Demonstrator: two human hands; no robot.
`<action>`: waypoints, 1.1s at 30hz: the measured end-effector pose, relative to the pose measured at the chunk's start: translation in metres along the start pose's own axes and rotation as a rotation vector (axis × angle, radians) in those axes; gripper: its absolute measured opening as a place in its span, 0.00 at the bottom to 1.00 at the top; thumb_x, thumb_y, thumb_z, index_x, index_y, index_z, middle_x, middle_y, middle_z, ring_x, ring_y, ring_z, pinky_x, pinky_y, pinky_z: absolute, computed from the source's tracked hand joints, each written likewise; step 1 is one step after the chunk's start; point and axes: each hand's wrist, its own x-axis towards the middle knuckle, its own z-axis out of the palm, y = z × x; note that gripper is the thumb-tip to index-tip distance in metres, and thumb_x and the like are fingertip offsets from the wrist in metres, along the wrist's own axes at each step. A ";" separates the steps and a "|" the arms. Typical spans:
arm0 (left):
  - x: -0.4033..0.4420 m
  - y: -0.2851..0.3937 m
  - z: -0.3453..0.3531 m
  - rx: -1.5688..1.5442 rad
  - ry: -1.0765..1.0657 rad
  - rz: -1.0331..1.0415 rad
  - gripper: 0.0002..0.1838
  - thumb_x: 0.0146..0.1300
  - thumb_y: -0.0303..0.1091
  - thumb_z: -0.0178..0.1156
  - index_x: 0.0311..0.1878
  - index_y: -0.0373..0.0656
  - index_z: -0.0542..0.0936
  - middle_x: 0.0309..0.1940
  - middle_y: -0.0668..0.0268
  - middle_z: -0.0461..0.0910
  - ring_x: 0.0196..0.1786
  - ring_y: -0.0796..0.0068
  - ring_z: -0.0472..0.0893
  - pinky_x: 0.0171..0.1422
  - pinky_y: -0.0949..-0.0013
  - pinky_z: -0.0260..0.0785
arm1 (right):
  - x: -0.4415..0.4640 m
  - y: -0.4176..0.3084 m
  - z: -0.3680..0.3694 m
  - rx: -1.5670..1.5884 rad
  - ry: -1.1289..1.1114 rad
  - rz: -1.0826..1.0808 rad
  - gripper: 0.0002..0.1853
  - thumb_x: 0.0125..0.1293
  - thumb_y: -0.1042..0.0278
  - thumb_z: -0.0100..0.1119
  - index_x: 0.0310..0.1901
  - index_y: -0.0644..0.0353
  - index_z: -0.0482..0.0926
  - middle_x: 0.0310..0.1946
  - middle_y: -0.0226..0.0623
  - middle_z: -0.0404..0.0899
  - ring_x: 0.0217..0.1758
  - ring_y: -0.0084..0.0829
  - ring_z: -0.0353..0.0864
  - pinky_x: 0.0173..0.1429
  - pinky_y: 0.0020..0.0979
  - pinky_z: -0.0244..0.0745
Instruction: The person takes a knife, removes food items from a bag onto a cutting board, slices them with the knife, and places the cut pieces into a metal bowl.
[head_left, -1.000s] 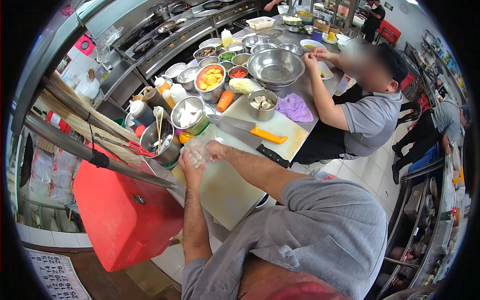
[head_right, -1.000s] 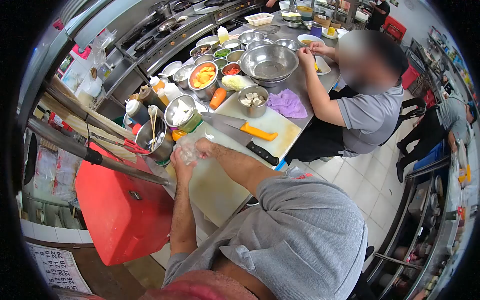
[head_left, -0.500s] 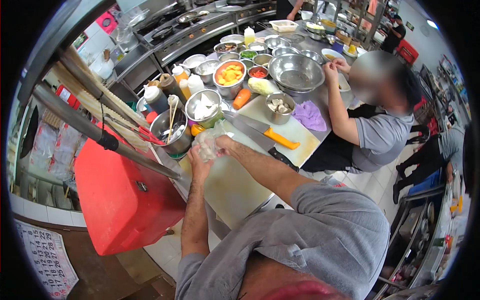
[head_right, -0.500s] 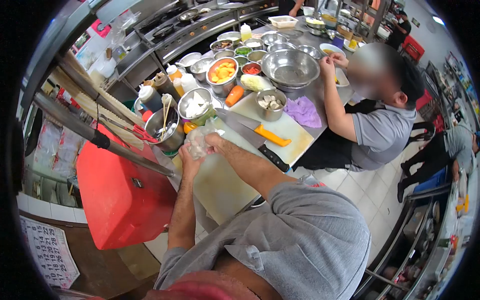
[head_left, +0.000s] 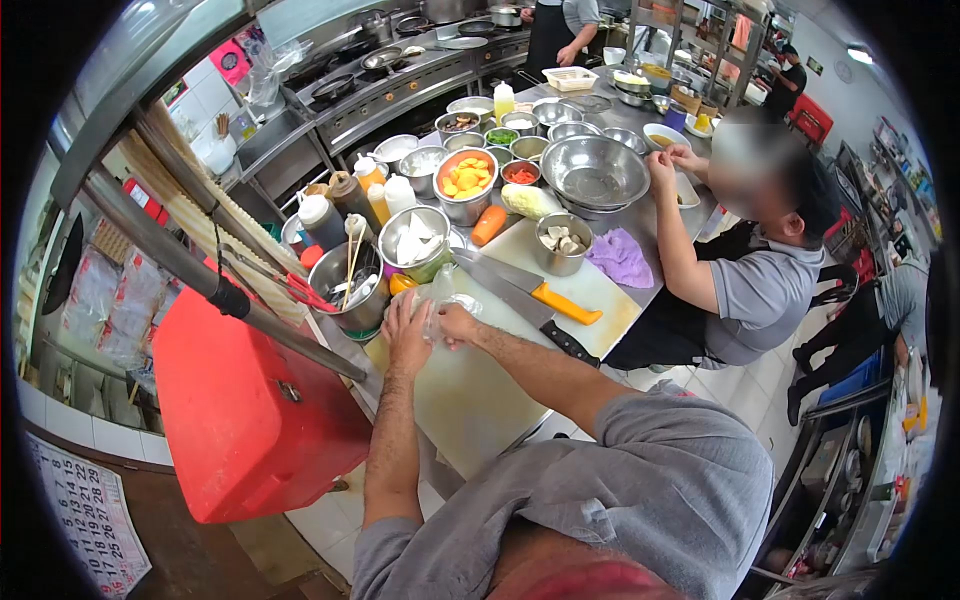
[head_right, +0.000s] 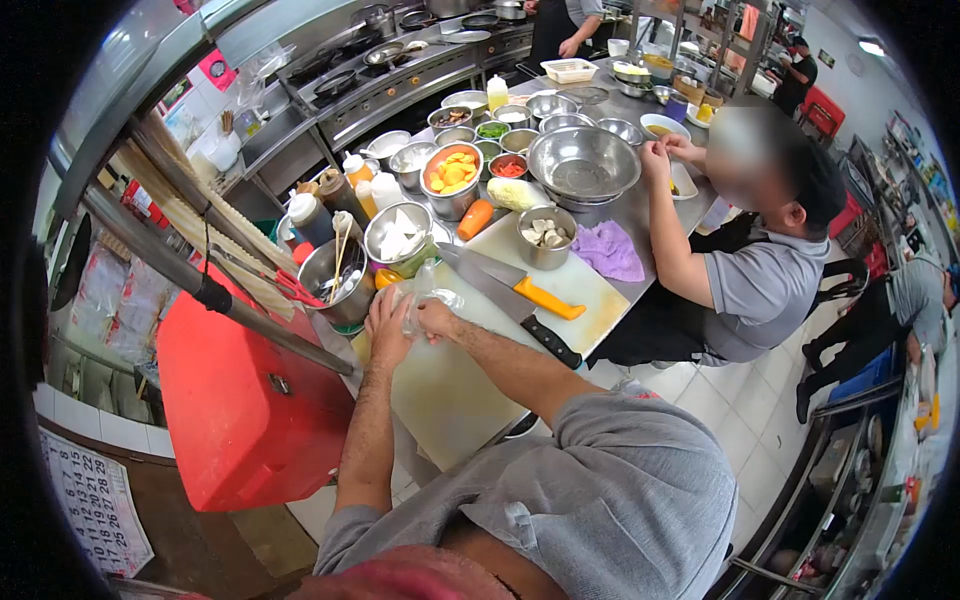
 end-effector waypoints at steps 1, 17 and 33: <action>0.001 -0.001 0.001 -0.003 -0.007 0.003 0.46 0.40 0.25 0.72 0.66 0.61 0.67 0.73 0.67 0.50 0.74 0.54 0.48 0.71 0.40 0.43 | -0.006 -0.001 -0.008 0.004 0.004 0.006 0.15 0.64 0.60 0.55 0.39 0.66 0.79 0.21 0.36 0.76 0.12 0.23 0.71 0.13 0.27 0.66; -0.038 0.011 -0.014 0.024 0.252 0.017 0.32 0.46 0.19 0.59 0.59 0.52 0.75 0.71 0.62 0.57 0.72 0.52 0.53 0.69 0.35 0.43 | -0.089 0.073 -0.049 -1.020 0.545 -0.647 0.14 0.61 0.62 0.56 0.48 0.52 0.77 0.39 0.41 0.69 0.47 0.43 0.67 0.46 0.45 0.62; -0.032 0.118 0.046 -0.620 0.004 0.023 0.23 0.52 0.30 0.68 0.52 0.39 0.76 0.51 0.57 0.72 0.50 0.59 0.75 0.53 0.62 0.72 | -0.184 0.061 -0.142 -0.897 0.292 -0.262 0.35 0.52 0.66 0.68 0.63 0.61 0.67 0.51 0.55 0.67 0.57 0.51 0.67 0.61 0.42 0.67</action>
